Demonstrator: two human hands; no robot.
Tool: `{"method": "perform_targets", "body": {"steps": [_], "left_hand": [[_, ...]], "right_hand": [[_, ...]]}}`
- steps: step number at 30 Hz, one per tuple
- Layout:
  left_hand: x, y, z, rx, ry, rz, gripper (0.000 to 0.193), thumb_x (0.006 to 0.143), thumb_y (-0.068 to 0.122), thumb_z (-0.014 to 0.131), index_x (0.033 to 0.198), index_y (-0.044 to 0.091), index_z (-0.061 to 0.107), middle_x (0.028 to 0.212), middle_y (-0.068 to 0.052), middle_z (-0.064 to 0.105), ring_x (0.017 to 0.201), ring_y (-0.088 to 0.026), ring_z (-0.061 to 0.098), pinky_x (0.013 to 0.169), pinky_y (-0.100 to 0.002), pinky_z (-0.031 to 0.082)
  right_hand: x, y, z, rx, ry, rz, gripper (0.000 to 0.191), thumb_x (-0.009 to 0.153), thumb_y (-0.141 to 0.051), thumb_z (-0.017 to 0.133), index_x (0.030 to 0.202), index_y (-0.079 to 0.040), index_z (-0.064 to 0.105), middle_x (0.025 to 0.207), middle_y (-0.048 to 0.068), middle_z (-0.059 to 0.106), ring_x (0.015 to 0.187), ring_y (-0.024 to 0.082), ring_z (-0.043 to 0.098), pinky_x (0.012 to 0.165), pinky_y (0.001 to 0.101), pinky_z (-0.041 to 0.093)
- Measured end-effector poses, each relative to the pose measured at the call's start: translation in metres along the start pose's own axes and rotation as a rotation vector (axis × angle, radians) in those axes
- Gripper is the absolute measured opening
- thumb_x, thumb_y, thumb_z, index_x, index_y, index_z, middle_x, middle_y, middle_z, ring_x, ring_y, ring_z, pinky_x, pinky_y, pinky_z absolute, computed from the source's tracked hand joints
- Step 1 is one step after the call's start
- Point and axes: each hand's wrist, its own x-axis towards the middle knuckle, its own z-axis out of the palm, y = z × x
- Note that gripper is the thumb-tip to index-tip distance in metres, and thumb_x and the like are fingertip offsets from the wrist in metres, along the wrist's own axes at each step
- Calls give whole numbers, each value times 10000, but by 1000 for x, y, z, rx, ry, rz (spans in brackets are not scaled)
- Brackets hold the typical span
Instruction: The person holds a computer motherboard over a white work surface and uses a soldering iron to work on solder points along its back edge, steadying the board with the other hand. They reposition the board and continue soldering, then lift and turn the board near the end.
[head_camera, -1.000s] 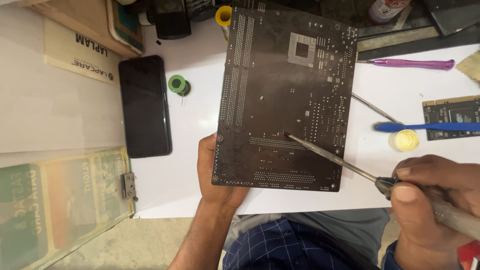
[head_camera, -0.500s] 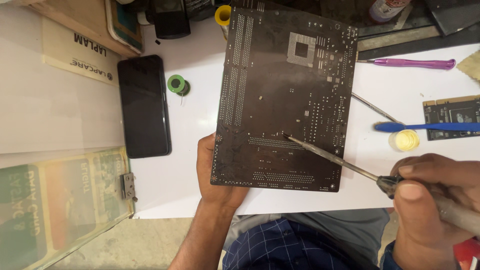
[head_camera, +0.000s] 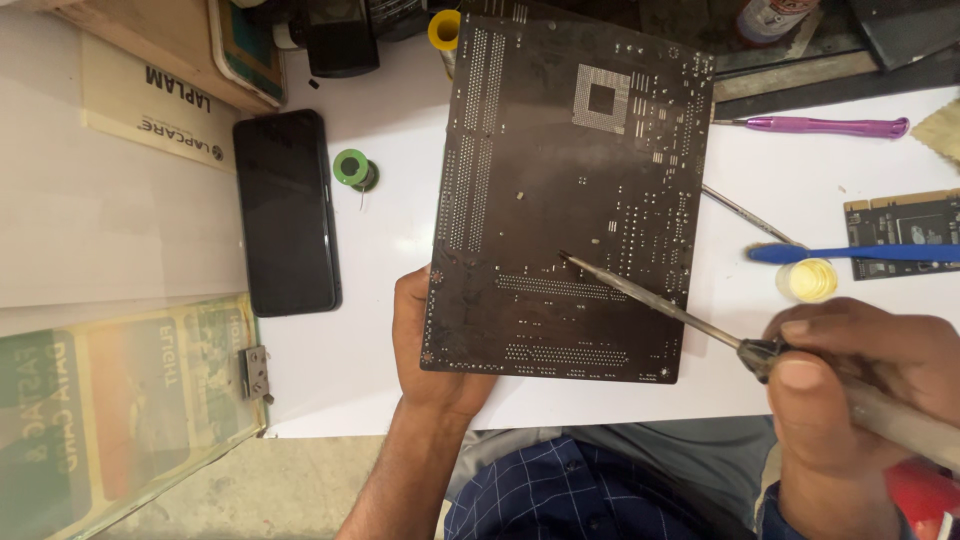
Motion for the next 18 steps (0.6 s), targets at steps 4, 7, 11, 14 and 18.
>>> {"method": "perform_targets", "body": {"steps": [4, 7, 11, 14, 18], "left_hand": [[0, 5, 6, 12, 20, 0, 414, 1095, 311, 395, 1154, 10, 674, 1118, -109, 716, 1041, -220, 678, 977, -389, 553], [3, 13, 9, 59, 50, -20, 424, 1085, 331, 398, 1149, 12, 671, 1105, -110, 720, 1028, -216, 684, 970, -385, 556], [4, 26, 12, 233, 125, -37, 425, 1092, 357, 420, 1123, 12, 667, 1057, -118, 728, 987, -216, 696, 932, -392, 571], [8, 38, 15, 359, 84, -35, 410, 1133, 341, 447, 1125, -4, 670, 1039, -128, 723, 965, -220, 692, 908, -393, 574], [10, 50, 30, 583, 285, -109, 380, 1080, 302, 466, 1122, -2, 690, 972, -105, 717, 886, -189, 671, 804, -362, 558]], "right_hand": [[33, -4, 2, -81, -35, -167, 307, 1082, -214, 686, 1152, 59, 565, 867, 173, 661, 662, 153, 665, 635, 265, 576], [51, -19, -21, -385, -377, 8, 485, 977, -289, 633, 1151, 145, 503, 901, 197, 635, 769, 182, 638, 680, 282, 508], [20, 4, -24, -167, -94, -30, 457, 1086, -345, 705, 1195, 50, 501, 879, 155, 658, 675, 150, 637, 623, 246, 530], [1, 21, -23, -40, 39, -61, 461, 1118, -372, 746, 1222, 4, 500, 860, 125, 660, 617, 127, 629, 576, 234, 535], [5, 13, -20, 16, 61, -76, 482, 1093, -371, 750, 1249, 2, 487, 907, 103, 614, 653, 107, 590, 548, 237, 509]]}}
